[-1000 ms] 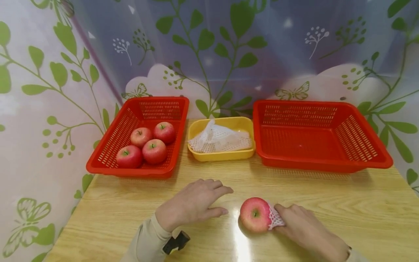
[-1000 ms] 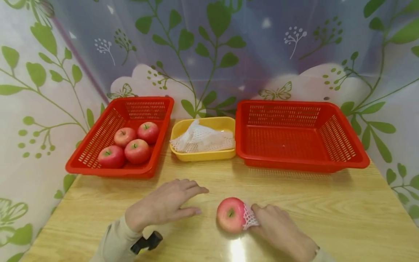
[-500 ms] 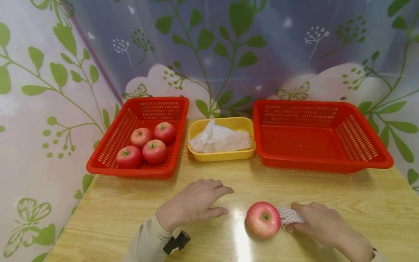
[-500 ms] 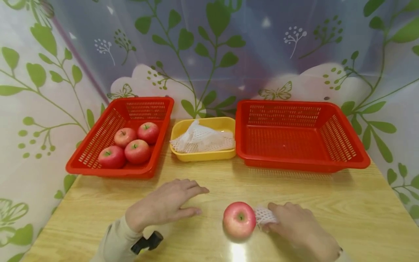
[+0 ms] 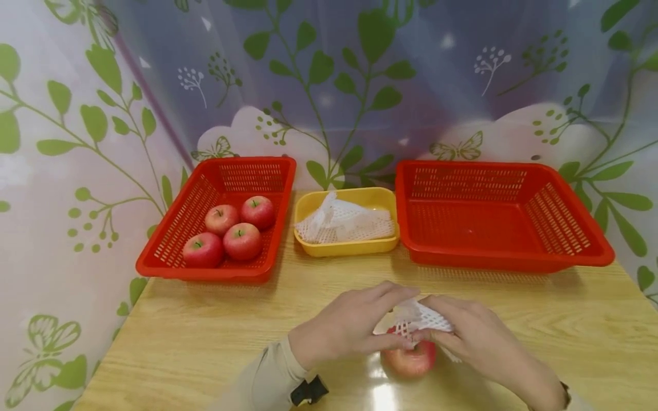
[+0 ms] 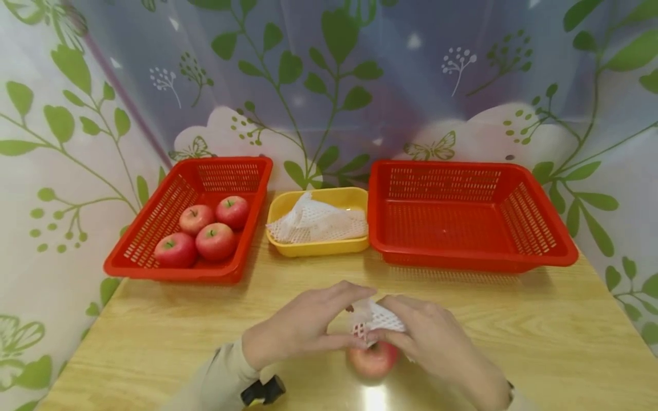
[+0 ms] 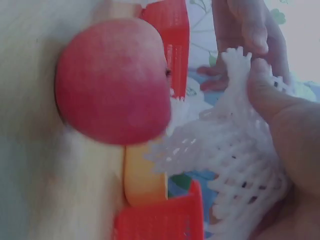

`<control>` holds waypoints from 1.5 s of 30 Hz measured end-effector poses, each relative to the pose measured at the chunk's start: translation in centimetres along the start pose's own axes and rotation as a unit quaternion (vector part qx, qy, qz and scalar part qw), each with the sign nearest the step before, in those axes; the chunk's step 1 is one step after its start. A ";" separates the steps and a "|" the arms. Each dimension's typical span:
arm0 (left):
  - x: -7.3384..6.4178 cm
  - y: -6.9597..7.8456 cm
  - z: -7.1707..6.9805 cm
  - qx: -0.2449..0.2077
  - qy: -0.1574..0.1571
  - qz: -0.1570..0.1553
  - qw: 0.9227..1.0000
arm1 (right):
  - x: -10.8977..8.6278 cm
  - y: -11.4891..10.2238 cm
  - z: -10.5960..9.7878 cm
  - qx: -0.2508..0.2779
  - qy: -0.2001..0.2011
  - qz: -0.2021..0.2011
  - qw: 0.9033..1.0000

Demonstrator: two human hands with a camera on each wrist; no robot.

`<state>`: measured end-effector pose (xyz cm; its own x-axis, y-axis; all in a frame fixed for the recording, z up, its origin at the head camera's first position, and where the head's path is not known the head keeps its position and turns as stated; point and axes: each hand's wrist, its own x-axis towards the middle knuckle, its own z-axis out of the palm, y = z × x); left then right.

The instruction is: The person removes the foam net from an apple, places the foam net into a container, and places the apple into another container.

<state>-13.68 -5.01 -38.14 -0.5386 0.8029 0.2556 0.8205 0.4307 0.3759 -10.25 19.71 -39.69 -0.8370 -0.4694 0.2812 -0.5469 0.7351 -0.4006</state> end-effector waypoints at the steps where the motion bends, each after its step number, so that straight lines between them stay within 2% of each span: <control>1: 0.2 0.1 0.4 -0.003 0.002 0.006 1.000 | 0.0 -0.1 0.3 0.007 0.003 -0.004 1.000; 4: 0.5 0.1 1.4 -0.022 0.038 0.030 0.999 | -0.1 -0.3 0.6 0.016 0.005 0.006 1.000; 8: 0.9 -0.2 2.1 -0.047 0.104 0.077 0.990 | -0.3 -0.3 0.7 0.016 0.009 0.029 0.999; 11: 1.3 -0.4 1.9 -0.045 0.133 0.098 0.985 | -0.5 -0.2 0.6 0.005 0.013 0.042 0.999; 14: 1.5 -0.8 0.9 -0.036 0.160 0.102 0.981 | -0.7 0.0 0.4 -0.005 0.009 0.066 0.998; 18: 1.8 -2.3 -1.2 -0.027 0.218 0.077 0.973 | -0.9 0.7 0.0 -0.009 0.019 0.100 0.995; 21: 2.3 -4.0 -3.0 0.006 0.278 0.038 0.960 | -1.2 1.2 -0.2 -0.001 0.037 0.117 0.992; 23: 3.0 -5.5 -3.7 0.053 0.311 0.007 0.949 | -1.4 1.4 -0.2 0.001 0.045 0.121 0.992; 25: 3.7 -7.1 -3.7 0.114 0.329 -0.027 0.937 | -1.7 1.6 0.0 -0.002 0.050 0.113 0.992; 27: 4.4 -9.0 -3.0 0.168 0.310 -0.066 0.933 | -1.8 1.7 0.2 -0.009 0.056 0.100 0.993; 28: 4.7 -9.9 -2.5 0.192 0.286 -0.090 0.934 | -1.9 1.7 0.4 -0.013 0.060 0.093 0.994; 30: 5.2 -11.4 -1.4 0.211 0.203 -0.143 0.945 | -2.0 1.8 0.8 -0.019 0.064 0.080 0.995; 32: 5.4 -12.6 -0.3 0.194 0.085 -0.194 0.958 | -2.2 1.8 1.1 -0.022 0.068 0.072 0.995; 34: 5.4 -13.3 0.5 0.154 -0.014 -0.235 0.959 | -2.4 1.9 1.2 -0.023 0.069 0.068 0.995; 35: 5.3 -13.5 0.8 0.132 -0.045 -0.250 0.958 | -2.5 2.0 1.3 -0.023 0.069 0.067 0.995; 36: 5.2 -13.6 1.0 0.115 -0.062 -0.259 0.957 | -2.6 2.0 1.2 -0.024 0.070 0.067 0.995; 37: 5.2 -13.6 1.1 0.105 -0.062 -0.261 0.958 | -2.8 2.1 1.2 -0.025 0.071 0.068 0.995; 39: 5.1 -13.2 1.0 0.111 -0.021 -0.246 0.963 | -3.0 2.2 1.0 -0.026 0.071 0.072 0.994; 41: 5.0 -12.2 0.7 0.128 0.048 -0.216 0.967 | -3.2 2.4 0.8 -0.026 0.069 0.077 0.994; 43: 4.9 -10.8 0.5 0.136 0.122 -0.173 0.968 | -3.3 2.5 0.6 -0.025 0.064 0.078 0.995; 45: 4.6 -8.9 0.3 0.111 0.171 -0.121 0.972 | -3.4 2.7 0.5 -0.022 0.056 0.079 0.995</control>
<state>-23.41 -5.06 -40.55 -0.7222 0.4999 0.4781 0.6626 0.6984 0.2707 -8.84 23.02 -42.21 -0.9040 -0.2901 0.3140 -0.4048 0.8171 -0.4105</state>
